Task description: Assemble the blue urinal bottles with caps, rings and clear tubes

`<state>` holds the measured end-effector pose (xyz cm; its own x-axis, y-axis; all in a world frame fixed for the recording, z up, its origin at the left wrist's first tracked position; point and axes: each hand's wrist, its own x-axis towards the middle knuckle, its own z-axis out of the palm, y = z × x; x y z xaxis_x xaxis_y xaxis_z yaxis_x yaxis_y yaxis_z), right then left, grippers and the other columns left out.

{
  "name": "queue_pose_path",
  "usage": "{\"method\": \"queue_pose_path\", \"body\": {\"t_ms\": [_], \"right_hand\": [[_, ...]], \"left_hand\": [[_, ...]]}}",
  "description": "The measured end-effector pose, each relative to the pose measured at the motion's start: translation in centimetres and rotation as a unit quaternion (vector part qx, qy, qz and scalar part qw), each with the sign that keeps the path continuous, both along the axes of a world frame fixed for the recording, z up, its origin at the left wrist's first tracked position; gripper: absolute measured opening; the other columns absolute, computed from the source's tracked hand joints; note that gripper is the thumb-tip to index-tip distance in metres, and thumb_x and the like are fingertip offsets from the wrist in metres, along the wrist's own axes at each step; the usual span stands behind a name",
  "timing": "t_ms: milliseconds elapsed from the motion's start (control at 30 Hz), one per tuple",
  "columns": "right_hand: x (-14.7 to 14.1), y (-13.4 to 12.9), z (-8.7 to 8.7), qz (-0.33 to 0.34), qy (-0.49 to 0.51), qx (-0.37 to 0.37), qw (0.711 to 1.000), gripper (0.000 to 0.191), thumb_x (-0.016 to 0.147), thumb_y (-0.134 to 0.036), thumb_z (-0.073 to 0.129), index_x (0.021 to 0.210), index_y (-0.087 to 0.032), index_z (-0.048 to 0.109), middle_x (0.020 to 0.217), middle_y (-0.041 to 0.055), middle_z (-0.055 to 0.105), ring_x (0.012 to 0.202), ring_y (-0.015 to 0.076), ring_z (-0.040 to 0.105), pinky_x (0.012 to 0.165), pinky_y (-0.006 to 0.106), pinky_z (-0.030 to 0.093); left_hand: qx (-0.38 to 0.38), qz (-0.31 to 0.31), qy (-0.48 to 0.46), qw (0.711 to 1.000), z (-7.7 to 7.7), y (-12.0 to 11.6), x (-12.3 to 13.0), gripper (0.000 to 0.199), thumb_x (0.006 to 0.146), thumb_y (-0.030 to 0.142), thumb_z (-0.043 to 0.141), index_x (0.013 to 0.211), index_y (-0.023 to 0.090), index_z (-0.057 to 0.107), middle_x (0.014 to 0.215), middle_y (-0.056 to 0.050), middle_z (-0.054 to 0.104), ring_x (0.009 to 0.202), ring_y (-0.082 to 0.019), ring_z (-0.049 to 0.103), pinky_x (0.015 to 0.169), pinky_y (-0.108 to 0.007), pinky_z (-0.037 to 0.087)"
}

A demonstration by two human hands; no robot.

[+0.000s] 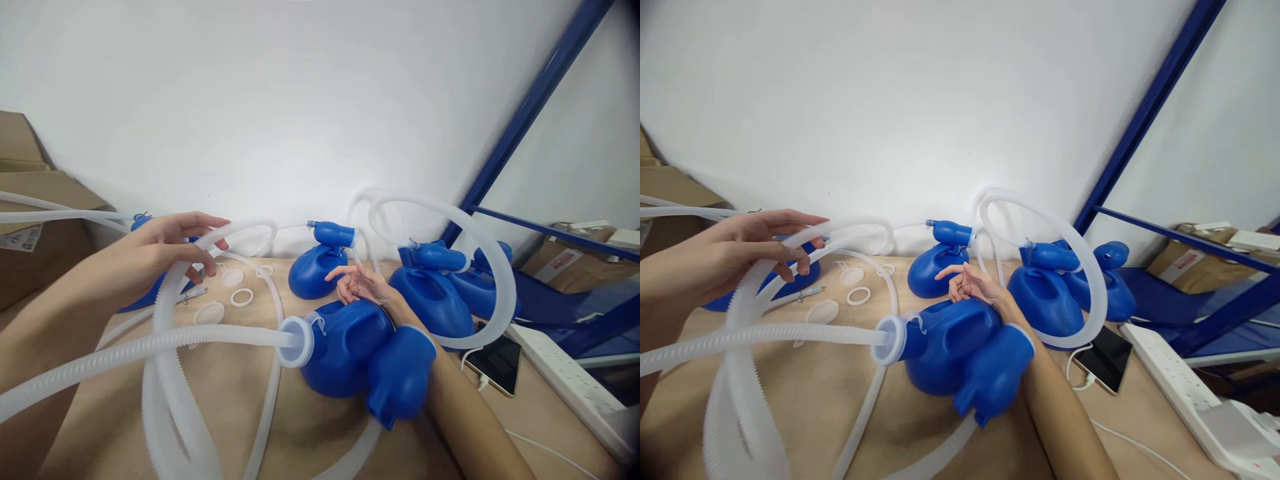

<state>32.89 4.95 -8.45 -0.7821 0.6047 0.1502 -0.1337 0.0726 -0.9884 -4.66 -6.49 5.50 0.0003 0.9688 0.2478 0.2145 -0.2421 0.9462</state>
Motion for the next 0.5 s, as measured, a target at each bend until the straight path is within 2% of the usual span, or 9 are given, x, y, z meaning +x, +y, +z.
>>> {"method": "queue_pose_path", "body": {"t_ms": [67, 133, 233, 300, 367, 433, 500], "right_hand": [[0.2, 1.2, -0.6, 0.019, 0.023, 0.004, 1.0, 0.07, 0.094, -0.073, 0.054, 0.13, -0.013, 0.064, 0.067, 0.0001, 0.063, 0.064, 0.0174, 0.06, 0.06, 0.029, 0.047], [0.8, 2.4, -0.8, 0.044, 0.055, 0.01, 0.997, 0.078, 0.087, -0.074, 0.064, 0.134, -0.012, 0.061, 0.068, -0.0003, 0.064, 0.065, 0.0175, 0.061, 0.063, 0.029, 0.05], [2.1, 3.5, 0.1, 0.071, 0.07, 0.042, 0.994, 0.088, 0.08, -0.077, 0.072, 0.137, -0.012, 0.06, 0.076, 0.0025, 0.069, 0.071, 0.0185, 0.066, 0.063, 0.028, 0.05], [3.2, 3.3, 2.0, 0.081, 0.056, 0.089, 0.991, 0.089, 0.082, -0.075, 0.072, 0.143, -0.013, 0.057, 0.082, 0.0043, 0.071, 0.075, 0.0193, 0.068, 0.06, 0.026, 0.048], [4.0, 1.9, 4.9, 0.085, 0.011, 0.147, 0.985, 0.092, 0.083, -0.076, 0.07, 0.15, -0.017, 0.052, 0.088, 0.0061, 0.072, 0.079, 0.0204, 0.07, 0.059, 0.025, 0.048], [4.4, -0.6, 8.5, 0.093, -0.076, 0.203, 0.972, 0.096, 0.079, -0.078, 0.073, 0.153, -0.02, 0.051, 0.095, 0.0087, 0.074, 0.083, 0.0229, 0.072, 0.063, 0.03, 0.052], [4.6, -4.1, 11.8, 0.031, -0.173, 0.244, 0.954, 0.09, 0.079, -0.079, 0.072, 0.149, -0.026, 0.057, 0.099, 0.0098, 0.077, 0.088, 0.0256, 0.074, 0.072, 0.037, 0.056]], "left_hand": [[-0.053, 0.024, -0.006, 0.998, -0.6, 0.9, -0.1, 0.041, 0.061, 0.023, 0.082, 0.1, 0.021, 0.072, 0.067, -0.001, 0.071, 0.053, -0.016, 0.063, 0.044, -0.02, 0.051], [-0.067, 0.031, -0.024, 0.997, -1.2, 1.8, -0.2, 0.034, 0.066, 0.027, 0.081, 0.094, 0.023, 0.063, 0.055, 0.003, 0.061, 0.046, -0.014, 0.053, 0.041, -0.019, 0.044], [-0.085, 0.026, 0.008, 0.996, -1.6, 2.5, -0.7, 0.039, 0.076, 0.047, 0.082, 0.1, 0.024, 0.062, 0.047, 0.006, 0.05, 0.042, -0.014, 0.047, 0.039, -0.019, 0.037], [-0.075, 0.015, 0.063, 0.995, -1.5, 2.3, -0.9, 0.054, 0.077, 0.059, 0.081, 0.115, 0.024, 0.067, 0.047, 0.006, 0.05, 0.044, -0.014, 0.049, 0.04, -0.018, 0.037], [-0.048, -0.01, 0.119, 0.992, -1.1, 1.8, -1.0, 0.069, 0.075, 0.067, 0.079, 0.127, 0.022, 0.07, 0.046, 0.004, 0.052, 0.045, -0.016, 0.053, 0.039, -0.02, 0.038], [-0.018, -0.044, 0.145, 0.988, -0.6, 1.1, -0.9, 0.074, 0.075, 0.067, 0.078, 0.132, 0.019, 0.072, 0.047, 0.001, 0.057, 0.044, -0.018, 0.055, 0.038, -0.022, 0.04], [0.008, -0.066, 0.136, 0.989, -0.2, 0.6, -0.5, 0.068, 0.076, 0.061, 0.08, 0.131, 0.021, 0.074, 0.055, -0.002, 0.066, 0.046, -0.018, 0.059, 0.038, -0.023, 0.044]]}}
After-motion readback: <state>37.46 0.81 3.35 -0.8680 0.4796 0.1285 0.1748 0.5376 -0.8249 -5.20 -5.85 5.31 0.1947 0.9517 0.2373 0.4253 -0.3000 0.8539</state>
